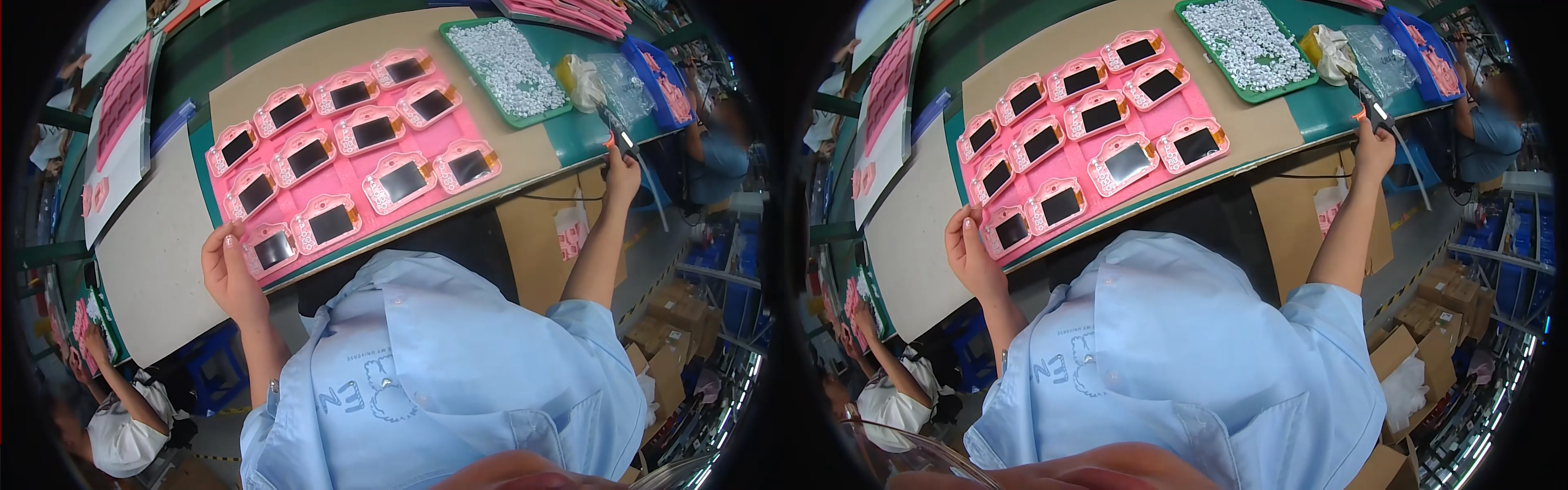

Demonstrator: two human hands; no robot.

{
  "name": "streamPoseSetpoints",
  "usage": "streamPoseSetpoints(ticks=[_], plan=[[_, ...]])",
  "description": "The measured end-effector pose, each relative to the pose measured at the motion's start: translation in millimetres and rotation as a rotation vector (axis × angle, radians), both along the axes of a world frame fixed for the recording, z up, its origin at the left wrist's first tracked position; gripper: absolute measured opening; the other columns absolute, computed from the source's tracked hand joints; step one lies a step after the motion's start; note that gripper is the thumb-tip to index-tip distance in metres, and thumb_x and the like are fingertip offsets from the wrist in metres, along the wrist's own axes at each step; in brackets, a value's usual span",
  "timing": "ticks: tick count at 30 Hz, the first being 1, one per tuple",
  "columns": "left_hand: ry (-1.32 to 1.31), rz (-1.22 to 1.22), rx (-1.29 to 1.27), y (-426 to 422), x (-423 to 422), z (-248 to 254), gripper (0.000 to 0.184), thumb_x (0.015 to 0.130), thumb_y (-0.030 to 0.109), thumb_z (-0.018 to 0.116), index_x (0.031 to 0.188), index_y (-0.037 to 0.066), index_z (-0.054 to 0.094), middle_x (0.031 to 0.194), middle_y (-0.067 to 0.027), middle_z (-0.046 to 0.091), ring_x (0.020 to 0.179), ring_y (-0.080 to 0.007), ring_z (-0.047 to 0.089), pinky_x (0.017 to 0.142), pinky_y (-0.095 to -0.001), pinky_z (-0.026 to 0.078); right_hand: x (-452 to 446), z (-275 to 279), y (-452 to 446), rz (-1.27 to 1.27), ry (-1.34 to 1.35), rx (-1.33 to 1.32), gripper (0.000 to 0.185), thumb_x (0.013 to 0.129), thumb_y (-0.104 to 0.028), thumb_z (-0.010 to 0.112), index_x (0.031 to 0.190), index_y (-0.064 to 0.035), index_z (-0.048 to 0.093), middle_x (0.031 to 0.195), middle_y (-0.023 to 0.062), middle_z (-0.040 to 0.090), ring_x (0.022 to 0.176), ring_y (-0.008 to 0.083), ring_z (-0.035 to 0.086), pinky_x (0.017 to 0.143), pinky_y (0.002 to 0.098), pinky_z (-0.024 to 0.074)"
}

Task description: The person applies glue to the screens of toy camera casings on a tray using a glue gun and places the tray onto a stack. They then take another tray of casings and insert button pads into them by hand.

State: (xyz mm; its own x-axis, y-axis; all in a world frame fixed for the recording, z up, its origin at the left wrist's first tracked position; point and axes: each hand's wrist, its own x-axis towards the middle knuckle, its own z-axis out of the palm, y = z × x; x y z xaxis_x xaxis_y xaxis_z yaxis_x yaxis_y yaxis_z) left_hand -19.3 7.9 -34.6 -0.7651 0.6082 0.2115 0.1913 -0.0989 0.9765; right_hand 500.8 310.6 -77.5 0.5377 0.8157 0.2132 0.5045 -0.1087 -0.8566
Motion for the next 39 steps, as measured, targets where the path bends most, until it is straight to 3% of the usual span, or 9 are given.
streamPoseSetpoints(ticks=[3,10,12,16,18,22,26,29,39], plan=[[0.011,0.006,-0.001,0.3,-0.5,0.1,0.018,0.095,0.006,0.046,0.105,-0.003,0.057,0.099,-0.0099,0.062,0.095,-0.0131,0.056,0.088,-0.0261,0.043,-13.0,-4.6,-6.0,-0.12,0.116,0.181,0.037,0.078,-0.022,0.073,0.095,0.0067,0.057,0.078,0.0068,0.063,0.064,0.0123,0.059,0.059,0.023,0.0465],[0.049,0.017,-0.022,-6.7,-8.7,-5.5,0.019,0.095,0.008,0.047,0.107,-0.003,0.057,0.102,-0.0106,0.062,0.097,-0.0144,0.058,0.088,-0.0267,0.044,-30.1,40.5,-28.6,0.483,1.158,0.158,0.017,0.086,-0.016,0.065,0.093,-0.0033,0.056,0.073,0.0029,0.057,0.065,0.0125,0.055,0.058,0.025,0.0451],[0.056,0.052,-0.029,-8.2,-10.7,-8.6,0.018,0.094,0.008,0.048,0.104,-0.003,0.058,0.099,-0.0085,0.061,0.094,-0.0122,0.056,0.086,-0.0256,0.044,-39.7,47.5,-29.2,0.627,1.181,0.155,0.02,0.088,-0.019,0.062,0.099,-0.0029,0.057,0.075,0.0067,0.058,0.07,0.0164,0.056,0.061,0.0263,0.0472],[0.321,0.01,-0.196,-20.8,-24.5,-25.9,0.016,0.09,0.006,0.052,0.102,0.0,0.061,0.102,-0.0095,0.06,0.097,-0.0176,0.056,0.087,-0.0286,0.043,-104.3,68.6,-51.4,0.968,1.233,0.132,0.031,0.091,-0.011,0.048,0.118,0.0018,0.051,0.117,0.0221,0.054,0.11,0.0307,0.054,0.096,0.0396,0.045],[0.489,-0.051,-0.231,-21.0,-15.9,-13.1,0.02,0.086,0.006,0.058,0.105,0.001,0.061,0.103,-0.0121,0.059,0.099,-0.0233,0.056,0.089,-0.0309,0.042,-134.1,75.1,-62.6,1.078,1.233,-0.014,0.035,0.09,-0.007,0.046,0.123,0.0035,0.047,0.128,0.0269,0.045,0.123,0.0358,0.043,0.108,0.0461,0.0331],[0.644,-0.145,-0.269,-31.7,-15.0,-9.6,0.05,0.072,0.01,0.073,0.118,0.005,0.054,0.114,-0.0143,0.053,0.111,-0.0317,0.047,0.097,-0.0379,0.037,-189.4,68.3,-87.6,1.197,0.849,-0.198,0.033,0.089,-0.006,0.049,0.116,0.0118,0.048,0.111,0.0249,0.056,0.103,0.0343,0.059,0.093,0.0419,0.0488],[0.575,-0.244,-0.322,-41.5,-18.0,-12.4,0.06,0.068,0.009,0.076,0.123,0.008,0.051,0.124,-0.0122,0.051,0.121,-0.0292,0.042,0.101,-0.0379,0.034,-239.2,77.9,-123.3,1.301,0.511,-0.346,0.032,0.092,-0.015,0.052,0.109,0.0122,0.051,0.101,0.0208,0.061,0.093,0.0293,0.063,0.082,0.0376,0.0527],[0.646,-0.301,-0.372,-43.7,-23.6,-13.1,0.066,0.067,0.01,0.077,0.127,0.01,0.049,0.13,-0.0098,0.049,0.121,-0.0305,0.042,0.102,-0.039,0.033,-265.3,67.6,-147.7,1.434,0.658,-0.363,0.036,0.095,-0.022,0.052,0.114,0.0087,0.05,0.1,0.0172,0.061,0.094,0.0261,0.063,0.083,0.0352,0.0515],[0.653,-0.202,-0.247,-40.4,-25.5,-20.1,0.069,0.065,0.009,0.08,0.127,0.009,0.049,0.124,-0.0126,0.049,0.117,-0.0292,0.047,0.097,-0.0363,0.041,-331.2,64.6,-202.2,1.526,0.257,-0.483,0.03,0.088,-0.014,0.063,0.111,0.0012,0.052,0.093,0.0055,0.061,0.088,0.0107,0.056,0.077,0.0236,0.0439]])
